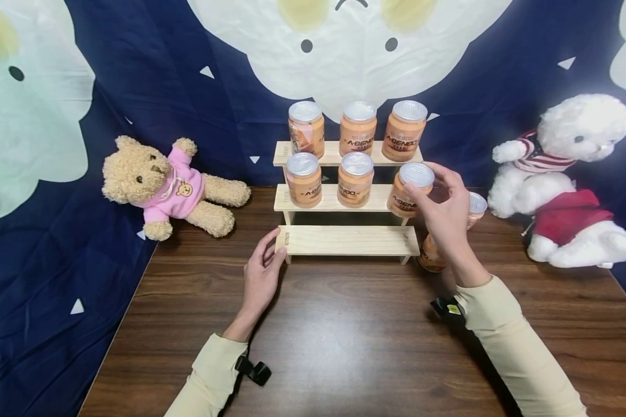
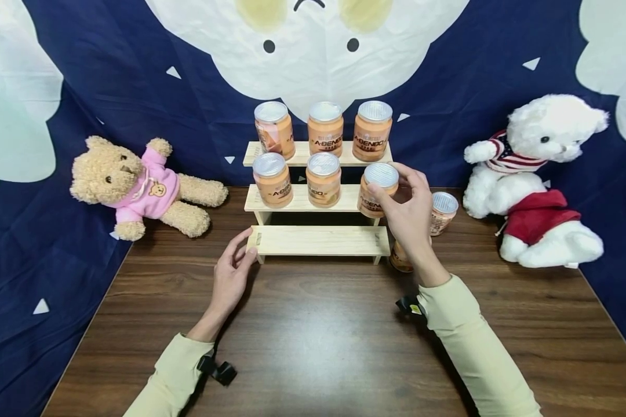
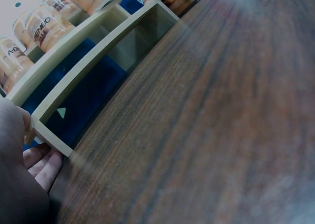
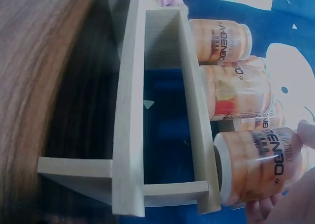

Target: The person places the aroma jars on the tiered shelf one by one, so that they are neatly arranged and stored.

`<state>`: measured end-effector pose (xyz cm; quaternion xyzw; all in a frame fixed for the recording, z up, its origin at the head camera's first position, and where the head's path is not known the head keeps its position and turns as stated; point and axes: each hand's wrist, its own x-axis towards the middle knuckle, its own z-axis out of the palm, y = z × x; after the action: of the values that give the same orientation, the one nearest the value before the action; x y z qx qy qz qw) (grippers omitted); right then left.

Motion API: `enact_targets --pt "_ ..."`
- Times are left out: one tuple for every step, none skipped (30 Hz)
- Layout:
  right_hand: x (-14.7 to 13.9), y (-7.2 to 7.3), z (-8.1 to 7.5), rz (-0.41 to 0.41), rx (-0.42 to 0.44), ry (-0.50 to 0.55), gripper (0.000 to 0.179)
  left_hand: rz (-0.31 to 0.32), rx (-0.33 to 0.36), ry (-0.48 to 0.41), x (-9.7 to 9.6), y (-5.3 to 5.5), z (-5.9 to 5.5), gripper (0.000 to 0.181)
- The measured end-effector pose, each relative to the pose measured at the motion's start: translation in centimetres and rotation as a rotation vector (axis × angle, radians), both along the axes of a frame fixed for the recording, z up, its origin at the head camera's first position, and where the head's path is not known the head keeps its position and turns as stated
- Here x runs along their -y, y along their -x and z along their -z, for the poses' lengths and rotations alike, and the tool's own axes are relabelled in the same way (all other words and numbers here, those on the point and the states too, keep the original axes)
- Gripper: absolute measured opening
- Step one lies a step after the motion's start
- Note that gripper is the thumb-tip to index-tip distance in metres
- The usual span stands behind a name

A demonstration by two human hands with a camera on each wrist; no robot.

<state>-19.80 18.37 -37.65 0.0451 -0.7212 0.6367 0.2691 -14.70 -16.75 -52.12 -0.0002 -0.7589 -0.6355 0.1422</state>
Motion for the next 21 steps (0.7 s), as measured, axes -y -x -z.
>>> enact_targets --pt "0.0 0.1 -0.1 0.012 0.015 -0.014 0.049 0.000 0.004 0.003 0.0 0.1 0.1 0.046" --pt "0.1 0.1 -0.1 0.020 0.028 -0.024 0.049 0.007 -0.005 -0.010 0.1 0.1 0.2 0.046" --pt "0.2 0.2 -0.2 0.026 0.038 -0.031 0.050 0.007 -0.008 -0.010 0.2 0.2 0.4 0.046" --pt "0.2 0.3 -0.2 0.027 0.045 -0.033 0.050 0.021 -0.024 -0.026 0.2 0.1 0.4 0.046" --pt "0.3 0.5 -0.2 0.027 0.051 -0.029 0.050 0.023 -0.028 -0.030 0.2 0.1 0.5 0.047" --pt "0.4 0.6 -0.2 0.030 0.054 -0.028 0.050 0.026 -0.022 -0.043 0.3 0.2 0.6 0.047" --pt "0.4 0.7 -0.1 0.032 0.056 -0.026 0.051 0.030 -0.019 -0.049 0.4 0.3 0.8 0.047" --pt "0.5 0.9 -0.1 0.036 0.060 -0.028 0.051 0.034 -0.009 -0.055 0.4 0.4 1.0 0.047" --pt "0.5 1.0 0.0 0.035 0.061 -0.025 0.052 0.025 0.010 -0.045 0.5 0.6 1.3 0.046" --pt "0.6 1.2 0.0 0.035 0.062 -0.020 0.052 0.023 0.023 -0.050 0.6 0.7 1.6 0.046" --pt "0.6 1.4 0.1 0.036 0.060 -0.013 0.053 0.012 0.039 -0.041 0.7 0.9 1.9 0.046" --pt "0.7 1.5 0.1 0.037 0.058 -0.006 0.053 0.021 0.028 -0.044 0.8 1.0 1.9 0.046" --pt "0.7 1.6 0.2 0.037 0.055 0.003 0.054 0.020 0.022 -0.042 0.8 1.0 2.0 0.047" --pt "0.8 1.8 0.2 0.036 0.051 0.013 0.054 0.019 0.020 -0.041 0.8 1.0 2.0 0.047" --pt "0.9 1.9 0.3 0.034 0.045 0.027 0.053 0.017 0.016 -0.041 0.8 1.0 2.0 0.047" --pt "0.9 1.9 0.3 0.035 0.039 0.039 0.053 0.028 -0.004 -0.053 0.8 0.9 1.8 0.047" --pt "1.0 2.0 0.4 0.036 0.033 0.051 0.052 0.028 -0.002 -0.056 0.8 0.9 1.8 0.047" --pt "1.0 2.0 0.4 0.039 0.030 0.058 0.052 0.029 -0.002 -0.059 0.8 0.9 1.8 0.047" --pt "1.1 2.0 0.4 0.040 0.027 0.065 0.051 0.021 0.010 -0.058 0.8 1.0 1.9 0.047" --pt "1.1 2.0 0.4 0.041 0.025 0.069 0.051 0.022 0.015 -0.062 0.8 0.9 1.8 0.046" --pt "1.1 2.0 0.5 0.041 0.023 0.072 0.051 0.032 -0.001 -0.074 0.8 0.8 1.6 0.047"
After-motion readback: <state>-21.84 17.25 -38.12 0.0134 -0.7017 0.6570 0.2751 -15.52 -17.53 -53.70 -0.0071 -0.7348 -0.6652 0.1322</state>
